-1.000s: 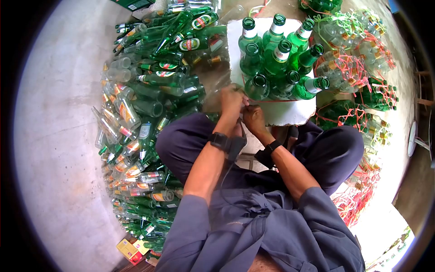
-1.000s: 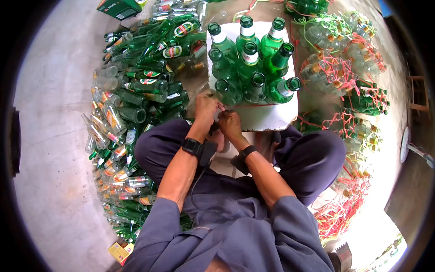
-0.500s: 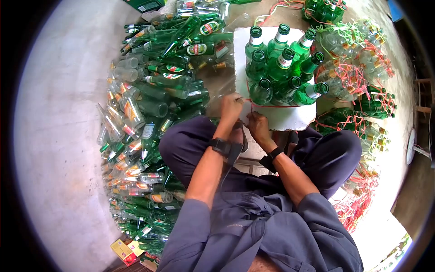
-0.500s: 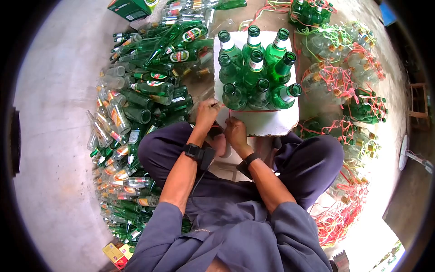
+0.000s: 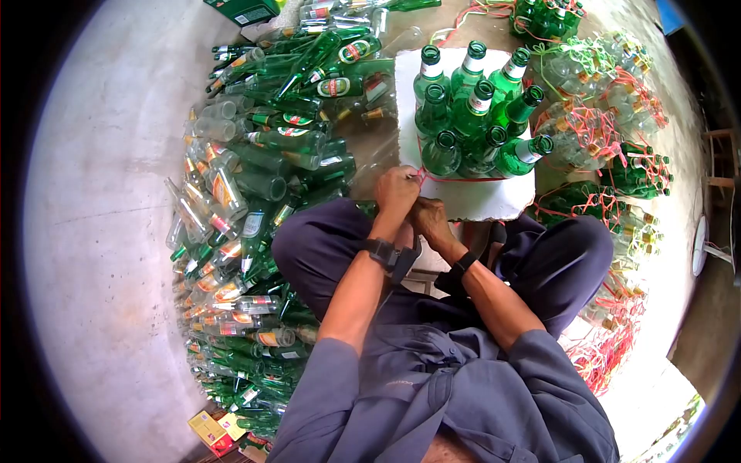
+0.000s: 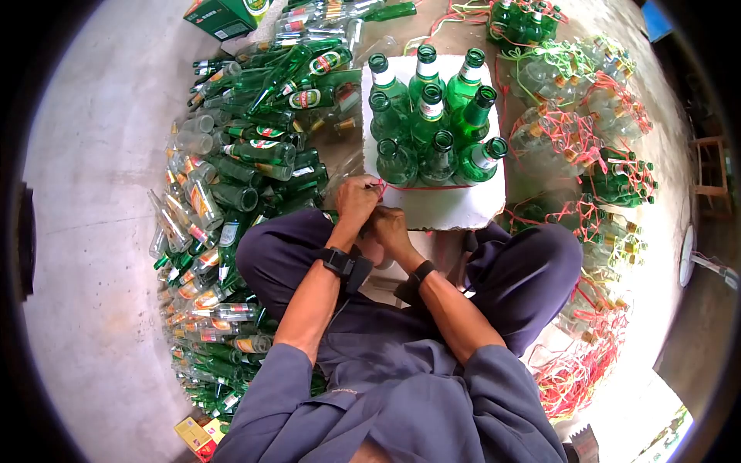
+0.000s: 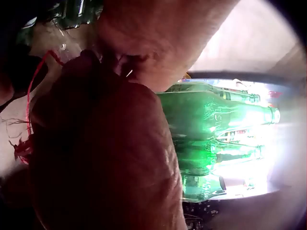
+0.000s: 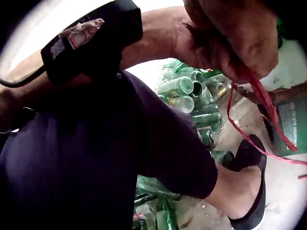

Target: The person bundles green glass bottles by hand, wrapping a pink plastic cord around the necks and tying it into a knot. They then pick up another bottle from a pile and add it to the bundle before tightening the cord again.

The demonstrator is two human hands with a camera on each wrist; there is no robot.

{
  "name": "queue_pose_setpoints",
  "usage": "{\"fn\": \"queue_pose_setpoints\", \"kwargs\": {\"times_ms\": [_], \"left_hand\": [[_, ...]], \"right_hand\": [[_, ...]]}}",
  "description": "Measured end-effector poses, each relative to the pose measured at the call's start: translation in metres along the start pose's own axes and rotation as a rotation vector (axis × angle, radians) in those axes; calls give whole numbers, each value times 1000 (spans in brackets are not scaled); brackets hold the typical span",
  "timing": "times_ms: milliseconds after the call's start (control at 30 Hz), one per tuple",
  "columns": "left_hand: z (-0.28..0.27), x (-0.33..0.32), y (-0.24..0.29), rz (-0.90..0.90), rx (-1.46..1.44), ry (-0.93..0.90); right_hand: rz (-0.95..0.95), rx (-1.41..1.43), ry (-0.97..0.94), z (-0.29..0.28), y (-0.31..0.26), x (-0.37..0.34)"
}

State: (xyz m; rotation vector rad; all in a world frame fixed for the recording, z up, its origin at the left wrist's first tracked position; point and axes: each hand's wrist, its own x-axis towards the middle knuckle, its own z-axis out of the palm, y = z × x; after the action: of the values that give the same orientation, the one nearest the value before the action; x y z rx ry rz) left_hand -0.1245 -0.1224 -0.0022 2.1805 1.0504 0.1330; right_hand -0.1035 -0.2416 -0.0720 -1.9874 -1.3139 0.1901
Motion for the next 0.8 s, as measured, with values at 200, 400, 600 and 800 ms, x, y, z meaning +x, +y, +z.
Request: {"fn": "queue_pose_setpoints", "kwargs": {"times_ms": [200,400,600,800], "left_hand": [[12,5,-13,-159,-543,-179],[7,7,-17,-117,-672,-244],[-1,5,-11,-311,-874,-379],[-8,6,-16,-365,-973,-448]], "right_hand": [[-23,-4,-7,-5,0,-3],[501,363,151,-41,-10,5],[806,1013,259,-58,-21,23],[850,1225,61,-50,-8,25]]}}
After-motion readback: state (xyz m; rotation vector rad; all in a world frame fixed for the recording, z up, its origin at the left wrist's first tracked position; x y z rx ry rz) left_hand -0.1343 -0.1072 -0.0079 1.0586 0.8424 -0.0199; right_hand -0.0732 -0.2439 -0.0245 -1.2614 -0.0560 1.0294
